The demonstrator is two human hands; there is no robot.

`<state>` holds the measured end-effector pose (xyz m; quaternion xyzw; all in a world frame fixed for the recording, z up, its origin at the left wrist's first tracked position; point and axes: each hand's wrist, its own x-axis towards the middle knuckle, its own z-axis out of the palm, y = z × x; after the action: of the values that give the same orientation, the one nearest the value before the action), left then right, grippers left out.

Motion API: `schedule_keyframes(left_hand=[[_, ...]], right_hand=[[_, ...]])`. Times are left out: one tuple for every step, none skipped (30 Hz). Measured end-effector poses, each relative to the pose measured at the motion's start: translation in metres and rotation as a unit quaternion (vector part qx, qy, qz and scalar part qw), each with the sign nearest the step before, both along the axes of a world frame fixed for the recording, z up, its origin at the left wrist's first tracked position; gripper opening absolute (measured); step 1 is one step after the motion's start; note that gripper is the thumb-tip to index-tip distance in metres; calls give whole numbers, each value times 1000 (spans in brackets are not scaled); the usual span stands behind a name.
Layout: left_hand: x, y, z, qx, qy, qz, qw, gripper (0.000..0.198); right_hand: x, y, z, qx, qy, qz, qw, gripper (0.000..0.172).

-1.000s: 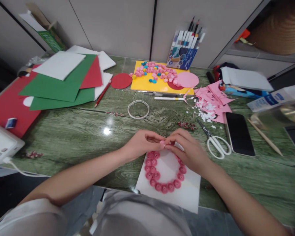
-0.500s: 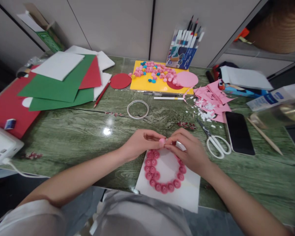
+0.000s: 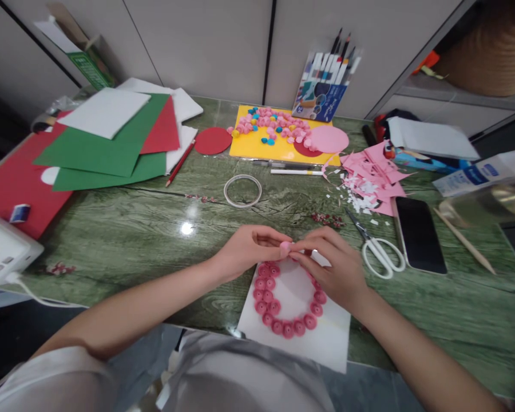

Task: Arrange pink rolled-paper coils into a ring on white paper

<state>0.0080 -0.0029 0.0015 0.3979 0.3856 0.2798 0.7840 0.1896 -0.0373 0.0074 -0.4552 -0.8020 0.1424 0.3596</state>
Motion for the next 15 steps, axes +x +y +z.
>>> schedule_keyframes(left_hand=[[0, 0, 0, 0, 2, 0, 1000, 26], [0, 0, 1, 0, 5, 0, 1000, 26], [0, 0, 1, 0, 8, 1, 1000, 26], [0, 0, 1, 1, 11, 2, 1000, 26], [0, 0, 2, 2, 12, 2, 1000, 26], [0, 0, 2, 2, 11, 2, 1000, 26], [0, 0, 2, 3, 10, 2, 1000, 26], [0, 0, 2, 2, 8, 2, 1000, 25], [0, 0, 2, 2, 7, 1, 1000, 25], [0, 0, 2, 2, 6, 0, 1000, 25], [0, -1, 2, 1, 5, 0, 1000, 25], [0, -1, 2, 1, 5, 0, 1000, 25], [0, -1, 1, 1, 4, 1, 1000, 26], [0, -1, 1, 1, 4, 1, 1000, 26], [0, -1, 0, 1, 3, 2, 1000, 26]], right_hand=[[0, 0, 0, 3, 0, 0, 1000, 11], [0, 0, -1, 6, -1, 2, 1000, 11], [0, 0, -1, 9, 0, 4, 1000, 11], [1, 0, -2, 13, 1, 8, 1000, 12], [1, 0, -2, 18, 1, 10, 1000, 13], [1, 1, -3, 24, 1, 12, 1000, 13], [1, 1, -3, 29, 1, 12, 999, 14], [1, 1, -3, 33, 1, 12, 999, 14], [1, 2, -3, 36, 0, 11, 999, 14], [1, 2, -3, 37, -1, 9, 999, 14], [1, 2, -3, 38, -2, 8, 999, 14], [1, 1, -3, 39, -2, 7, 999, 14], [1, 1, -3, 40, -3, 5, 999, 14], [1, 1, -3, 41, -3, 3, 999, 15], [1, 1, -3, 42, -3, 3, 999, 15]])
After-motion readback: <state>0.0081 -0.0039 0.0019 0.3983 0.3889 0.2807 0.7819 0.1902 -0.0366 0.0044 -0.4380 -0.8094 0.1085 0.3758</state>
